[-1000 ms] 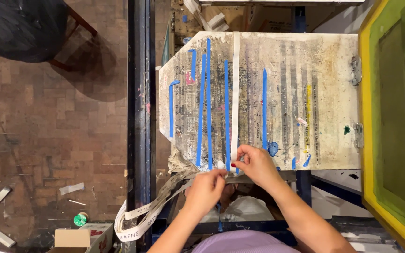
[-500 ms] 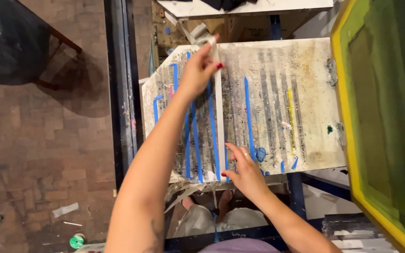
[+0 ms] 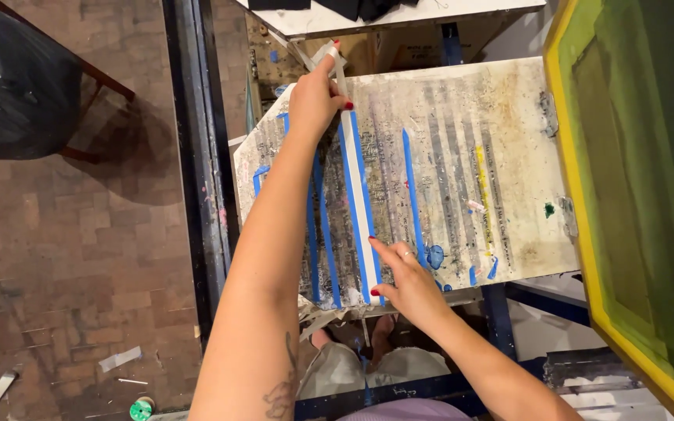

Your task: Screen printing black ink onto white fabric strips using a manual screen press and a squeegee.

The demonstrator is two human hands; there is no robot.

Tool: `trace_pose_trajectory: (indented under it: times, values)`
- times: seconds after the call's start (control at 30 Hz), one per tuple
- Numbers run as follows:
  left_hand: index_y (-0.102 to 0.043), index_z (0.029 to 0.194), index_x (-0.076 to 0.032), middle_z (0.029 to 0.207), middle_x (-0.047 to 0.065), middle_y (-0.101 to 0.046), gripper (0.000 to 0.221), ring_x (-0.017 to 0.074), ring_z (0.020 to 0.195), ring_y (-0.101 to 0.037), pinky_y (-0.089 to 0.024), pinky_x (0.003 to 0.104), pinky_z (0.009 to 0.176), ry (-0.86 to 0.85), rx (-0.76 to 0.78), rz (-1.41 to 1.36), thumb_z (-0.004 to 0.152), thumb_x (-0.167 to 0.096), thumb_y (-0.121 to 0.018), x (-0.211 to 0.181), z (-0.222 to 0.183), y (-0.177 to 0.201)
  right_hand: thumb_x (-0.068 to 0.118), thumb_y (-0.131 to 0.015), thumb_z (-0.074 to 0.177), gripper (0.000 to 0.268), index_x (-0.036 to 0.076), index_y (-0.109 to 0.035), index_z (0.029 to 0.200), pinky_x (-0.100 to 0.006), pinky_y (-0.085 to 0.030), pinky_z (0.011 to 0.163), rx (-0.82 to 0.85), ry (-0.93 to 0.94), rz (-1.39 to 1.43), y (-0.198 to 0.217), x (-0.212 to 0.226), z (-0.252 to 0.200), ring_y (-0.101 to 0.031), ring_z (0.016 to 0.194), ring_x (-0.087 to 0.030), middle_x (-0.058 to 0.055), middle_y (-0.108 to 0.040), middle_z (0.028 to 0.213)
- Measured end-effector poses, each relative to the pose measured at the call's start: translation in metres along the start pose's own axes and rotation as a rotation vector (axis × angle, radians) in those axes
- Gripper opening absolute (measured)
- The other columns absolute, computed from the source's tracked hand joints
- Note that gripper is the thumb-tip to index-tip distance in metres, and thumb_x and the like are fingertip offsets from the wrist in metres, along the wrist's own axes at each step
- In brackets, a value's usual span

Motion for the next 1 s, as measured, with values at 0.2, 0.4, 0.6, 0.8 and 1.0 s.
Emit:
trace_pose_trajectory:
  times: [0.2, 0.4, 0.6, 0.8, 1.0]
  values:
    - [-0.044, 0.155, -0.024, 0.074, 0.001, -0.073, 0.084, 0.0215, 0.069, -0.072, -0.056, 0.042, 0.059, 0.065, 0.009, 0.019, 0.084, -0.004, -0.083, -0.005, -0.002, 0.002, 0.005, -0.073, 0.091, 0.087, 0.026, -0.030, 0.164, -0.037, -0.043, 0.055, 0.002, 0.040, -0.025, -0.002, -0.002, 0.004, -0.044, 0.053, -0.018, -0.004, -0.047, 0.128]
    - [-0.049, 0.153, -0.022, 0.073, 0.000, -0.073, 0.080, 0.0201, 0.071, -0.073, -0.057, 0.040, 0.066, 0.116, -0.011, -0.024, 0.083, -0.004, -0.083, -0.006, -0.007, 0.004, 0.006, -0.074, 0.092, 0.089, 0.028, -0.028, 0.165, -0.037, -0.044, 0.056, 0.023, 0.013, -0.048, -0.004, -0.002, 0.005, -0.042, 0.052, -0.017, -0.004, -0.045, 0.132]
    - [-0.064, 0.119, -0.014, 0.100, 0.000, -0.072, 0.056, 0.0234, 0.109, -0.060, -0.056, 0.046, 0.079, 0.265, -0.167, -0.136, 0.072, -0.007, -0.094, 0.008, -0.014, 0.005, 0.004, -0.070, 0.094, 0.087, 0.027, -0.027, 0.165, -0.039, -0.045, 0.059, 0.076, -0.014, -0.097, -0.006, 0.003, 0.004, -0.047, 0.057, -0.019, -0.006, -0.043, 0.135]
    - [-0.081, 0.070, -0.021, 0.131, -0.003, -0.063, 0.015, 0.0352, 0.115, -0.048, -0.044, 0.052, 0.078, -0.252, -0.439, 0.429, 0.077, -0.028, -0.092, -0.004, -0.035, -0.006, 0.003, -0.069, 0.094, 0.084, 0.022, -0.029, 0.165, -0.041, -0.042, 0.058, 0.067, 0.075, -0.187, -0.016, -0.003, 0.004, -0.051, 0.065, -0.023, -0.006, -0.044, 0.122]
    - [-0.086, 0.089, -0.029, 0.160, 0.009, -0.043, 0.010, 0.0437, 0.148, -0.026, -0.026, 0.072, 0.111, -0.408, -0.229, 0.556, 0.090, -0.038, -0.084, -0.029, -0.048, 0.003, 0.019, -0.064, 0.100, 0.063, 0.025, -0.043, 0.159, -0.039, -0.041, 0.044, -0.057, 0.193, -0.352, -0.024, -0.011, -0.012, -0.052, 0.064, -0.023, -0.004, -0.043, 0.098]
Point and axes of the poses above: each hand's wrist, its own z-axis towards the middle knuckle, its own y-axis out of the back of the hand, x = y × z, the point moved 9 cm from there along z, towards the middle knuckle
